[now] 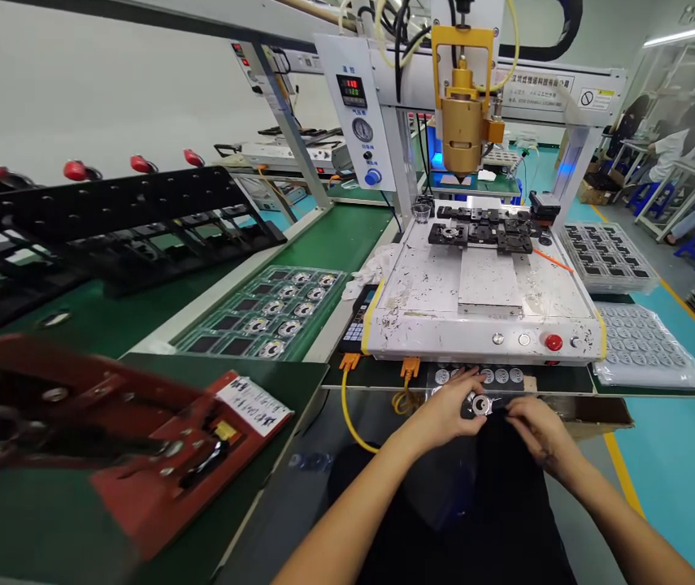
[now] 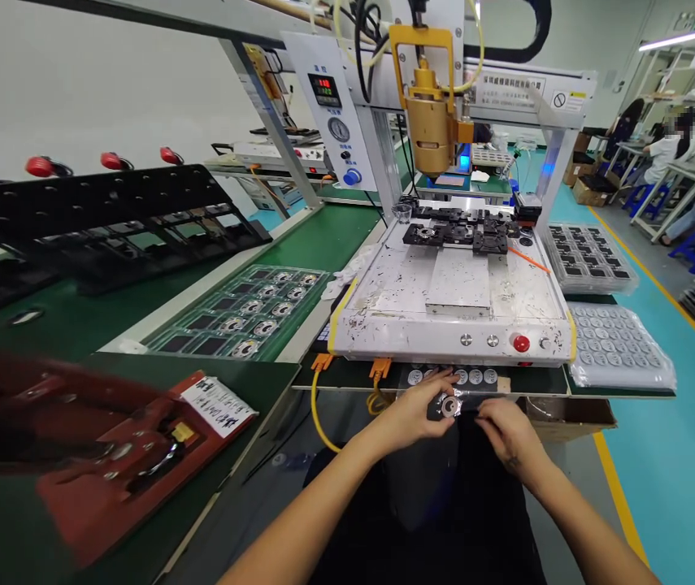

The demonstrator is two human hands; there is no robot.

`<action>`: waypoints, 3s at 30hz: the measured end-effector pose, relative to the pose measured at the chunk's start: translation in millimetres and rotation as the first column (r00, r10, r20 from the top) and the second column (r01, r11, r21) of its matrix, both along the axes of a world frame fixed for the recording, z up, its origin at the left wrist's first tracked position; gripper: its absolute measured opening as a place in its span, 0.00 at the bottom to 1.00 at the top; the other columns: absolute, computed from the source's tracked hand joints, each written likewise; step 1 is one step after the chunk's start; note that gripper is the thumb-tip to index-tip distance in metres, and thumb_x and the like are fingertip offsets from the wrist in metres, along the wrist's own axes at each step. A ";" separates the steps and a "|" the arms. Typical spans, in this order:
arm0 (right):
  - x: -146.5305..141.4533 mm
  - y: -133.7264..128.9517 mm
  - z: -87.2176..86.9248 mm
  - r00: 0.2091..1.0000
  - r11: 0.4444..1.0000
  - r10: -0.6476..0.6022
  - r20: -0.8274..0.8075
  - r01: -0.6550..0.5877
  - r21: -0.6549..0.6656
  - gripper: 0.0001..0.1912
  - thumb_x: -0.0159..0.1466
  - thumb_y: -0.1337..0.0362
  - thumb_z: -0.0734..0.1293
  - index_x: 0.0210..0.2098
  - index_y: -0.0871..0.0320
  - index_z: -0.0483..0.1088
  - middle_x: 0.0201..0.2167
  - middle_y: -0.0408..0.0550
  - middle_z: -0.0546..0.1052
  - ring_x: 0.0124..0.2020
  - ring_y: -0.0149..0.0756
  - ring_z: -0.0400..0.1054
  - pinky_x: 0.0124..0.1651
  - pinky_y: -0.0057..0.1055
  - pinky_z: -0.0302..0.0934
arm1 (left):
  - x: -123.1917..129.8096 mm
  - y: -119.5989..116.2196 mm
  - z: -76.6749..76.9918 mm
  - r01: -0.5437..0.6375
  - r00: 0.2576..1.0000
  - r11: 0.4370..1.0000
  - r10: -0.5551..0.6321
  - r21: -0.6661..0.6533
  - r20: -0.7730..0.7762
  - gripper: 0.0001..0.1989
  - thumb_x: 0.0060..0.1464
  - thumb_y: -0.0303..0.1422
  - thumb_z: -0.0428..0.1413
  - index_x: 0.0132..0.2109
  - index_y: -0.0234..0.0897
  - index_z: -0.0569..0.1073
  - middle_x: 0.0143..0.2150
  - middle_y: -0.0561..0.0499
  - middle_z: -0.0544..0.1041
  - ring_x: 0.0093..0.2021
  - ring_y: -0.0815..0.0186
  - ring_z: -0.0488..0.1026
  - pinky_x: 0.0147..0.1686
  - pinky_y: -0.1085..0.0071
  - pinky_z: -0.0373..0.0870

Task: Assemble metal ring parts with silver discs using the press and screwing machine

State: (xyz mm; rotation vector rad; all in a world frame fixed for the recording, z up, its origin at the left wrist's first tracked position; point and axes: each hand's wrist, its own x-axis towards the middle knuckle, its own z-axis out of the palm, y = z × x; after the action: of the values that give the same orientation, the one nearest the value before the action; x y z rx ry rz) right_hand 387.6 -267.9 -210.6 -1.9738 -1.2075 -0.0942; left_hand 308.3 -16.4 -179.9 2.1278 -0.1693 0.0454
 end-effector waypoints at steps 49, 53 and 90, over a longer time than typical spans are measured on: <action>-56.3 56.6 115.8 0.732 0.983 0.171 -0.660 -0.176 0.059 0.16 0.74 0.51 0.68 0.35 0.56 0.69 0.46 0.50 0.74 0.47 0.40 0.69 0.51 0.35 0.65 | -119.6 -50.7 77.3 -0.452 0.887 0.416 0.303 -0.789 -0.348 0.29 0.63 0.49 0.65 0.64 0.36 0.78 0.58 0.39 0.81 0.55 0.52 0.81 0.61 0.53 0.79; -57.9 56.6 116.2 0.740 0.983 0.171 -0.651 -0.170 0.066 0.16 0.74 0.52 0.68 0.35 0.56 0.69 0.46 0.50 0.74 0.46 0.40 0.69 0.50 0.35 0.65 | -117.3 -52.7 77.2 -0.436 0.894 0.420 0.304 -0.796 -0.329 0.27 0.64 0.48 0.65 0.63 0.37 0.78 0.57 0.40 0.82 0.55 0.52 0.82 0.61 0.53 0.79; -62.5 79.8 91.4 0.508 0.975 0.220 -0.833 -0.079 0.209 0.19 0.70 0.48 0.74 0.46 0.57 0.75 0.33 0.44 0.73 0.28 0.28 0.61 0.30 0.26 0.57 | -117.4 -41.1 83.5 -0.534 0.837 0.590 0.470 -0.606 -0.280 0.14 0.66 0.40 0.62 0.51 0.34 0.75 0.42 0.47 0.79 0.39 0.64 0.80 0.44 0.66 0.80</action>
State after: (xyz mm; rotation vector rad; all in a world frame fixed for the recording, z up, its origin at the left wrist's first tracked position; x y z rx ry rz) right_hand 325.1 -188.1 -119.1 -1.4228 -0.6436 0.7964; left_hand 190.9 -57.4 -96.4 1.3767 0.4666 0.3027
